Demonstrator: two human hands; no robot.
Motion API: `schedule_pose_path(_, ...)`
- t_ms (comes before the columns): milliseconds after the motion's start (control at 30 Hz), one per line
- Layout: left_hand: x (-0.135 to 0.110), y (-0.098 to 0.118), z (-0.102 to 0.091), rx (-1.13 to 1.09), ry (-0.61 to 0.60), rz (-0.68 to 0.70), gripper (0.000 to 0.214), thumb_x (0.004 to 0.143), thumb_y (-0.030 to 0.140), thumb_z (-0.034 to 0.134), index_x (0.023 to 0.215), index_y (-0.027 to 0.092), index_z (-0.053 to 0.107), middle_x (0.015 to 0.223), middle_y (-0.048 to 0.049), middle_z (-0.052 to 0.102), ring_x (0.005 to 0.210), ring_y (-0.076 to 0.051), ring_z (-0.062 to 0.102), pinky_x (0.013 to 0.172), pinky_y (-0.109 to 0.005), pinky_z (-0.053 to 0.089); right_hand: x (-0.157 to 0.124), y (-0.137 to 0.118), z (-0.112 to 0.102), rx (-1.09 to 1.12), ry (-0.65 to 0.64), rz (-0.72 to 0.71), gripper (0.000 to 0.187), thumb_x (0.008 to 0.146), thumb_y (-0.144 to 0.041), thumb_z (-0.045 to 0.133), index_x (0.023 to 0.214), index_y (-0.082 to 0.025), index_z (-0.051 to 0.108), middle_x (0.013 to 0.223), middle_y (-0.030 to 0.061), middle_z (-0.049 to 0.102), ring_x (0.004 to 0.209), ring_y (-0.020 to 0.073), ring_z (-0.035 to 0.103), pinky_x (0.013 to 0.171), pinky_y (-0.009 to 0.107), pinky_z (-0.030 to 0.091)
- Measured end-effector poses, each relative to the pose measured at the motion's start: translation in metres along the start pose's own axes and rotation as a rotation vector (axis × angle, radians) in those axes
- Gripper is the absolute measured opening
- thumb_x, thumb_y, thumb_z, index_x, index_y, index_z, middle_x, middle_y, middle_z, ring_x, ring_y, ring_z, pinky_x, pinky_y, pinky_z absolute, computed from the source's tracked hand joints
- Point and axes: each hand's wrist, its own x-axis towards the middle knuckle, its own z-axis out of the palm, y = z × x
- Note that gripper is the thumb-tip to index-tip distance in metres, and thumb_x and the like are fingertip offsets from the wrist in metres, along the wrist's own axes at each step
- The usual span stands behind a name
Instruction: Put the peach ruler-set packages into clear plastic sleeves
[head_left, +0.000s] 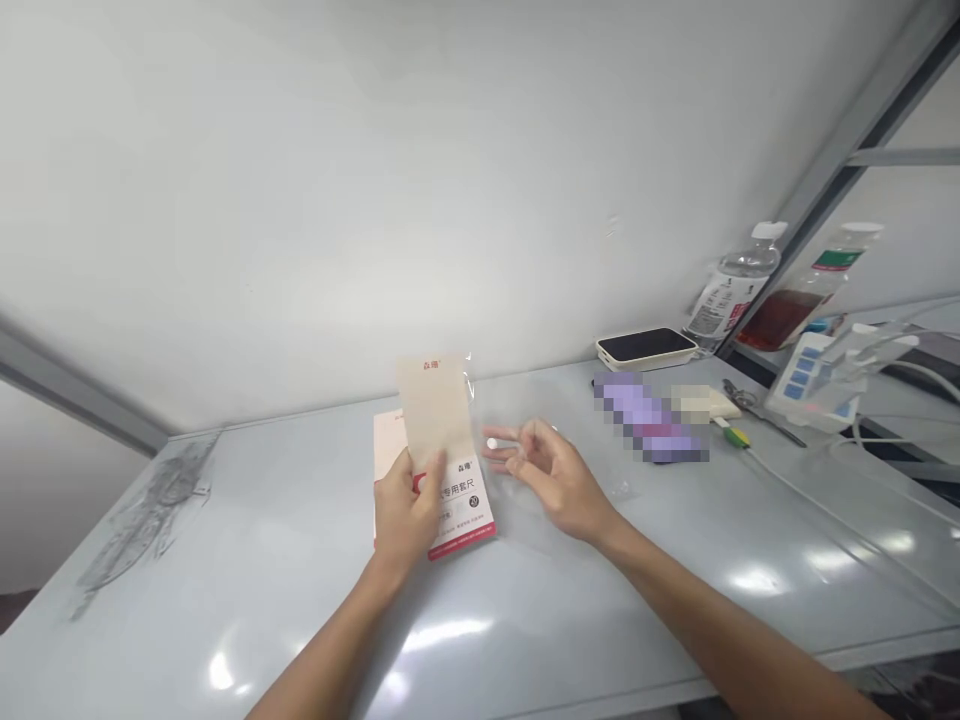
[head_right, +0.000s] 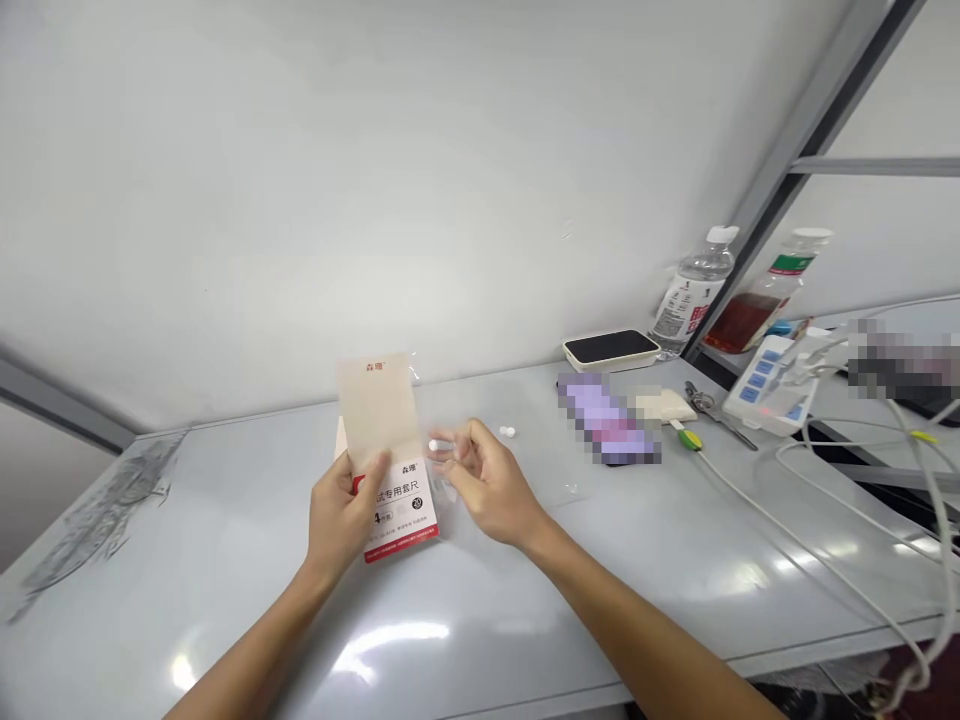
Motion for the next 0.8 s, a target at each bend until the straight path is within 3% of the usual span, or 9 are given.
schedule_pose_path(133, -0.002, 0.002, 0.001, -0.134, -0.049, 0.016, 0.031, 0.079, 0.045, 0.049, 0.092, 0.017, 0.056, 0.072, -0.0023, 0.063, 0.064, -0.016, 0.06, 0.054, -0.025, 0.048, 0.004, -0.001, -0.004, 0.182, -0.018, 0.074, 0.015, 0.079, -0.027, 0.053, 0.09, -0.024, 0.044, 0.118, 0.0062, 0.056, 0.102, 0.022, 0.057, 0.088, 0.045, 0.043)
schedule_pose_path(267, -0.002, 0.003, 0.0, -0.199, -0.081, 0.005, 0.031, 0.078, 0.042, 0.051, 0.094, 0.017, 0.057, 0.08, -0.0052, 0.065, 0.067, -0.017, 0.061, 0.056, -0.027, 0.049, 0.007, -0.002, -0.009, 0.317, -0.071, 0.172, 0.035, 0.082, -0.024, 0.045, 0.116, -0.023, 0.046, 0.122, 0.0078, 0.054, 0.102, 0.0233, 0.057, 0.09, 0.045, 0.042)
schedule_pose_path(467, 0.0, 0.002, -0.001, -0.327, -0.18, -0.03, 0.028, 0.078, 0.041, 0.051, 0.093, 0.017, 0.056, 0.081, -0.0046, 0.066, 0.062, -0.015, 0.062, 0.055, -0.025, 0.049, 0.009, -0.001, -0.011, 0.456, -0.073, 0.278, 0.039, 0.084, -0.027, 0.04, 0.123, -0.023, 0.047, 0.117, 0.0084, 0.058, 0.096, 0.0239, 0.06, 0.087, 0.044, 0.043)
schedule_pose_path(800, 0.008, 0.005, -0.013, -0.269, -0.045, -0.04, 0.03, 0.076, 0.044, 0.052, 0.086, 0.016, 0.057, 0.07, -0.0017, 0.065, 0.059, -0.016, 0.06, 0.048, -0.023, 0.047, 0.009, -0.008, -0.013, 0.479, -0.176, 0.417, 0.045, 0.085, -0.031, 0.037, 0.129, -0.023, 0.039, 0.11, 0.0102, 0.062, 0.088, 0.0263, 0.063, 0.082, 0.048, 0.043)
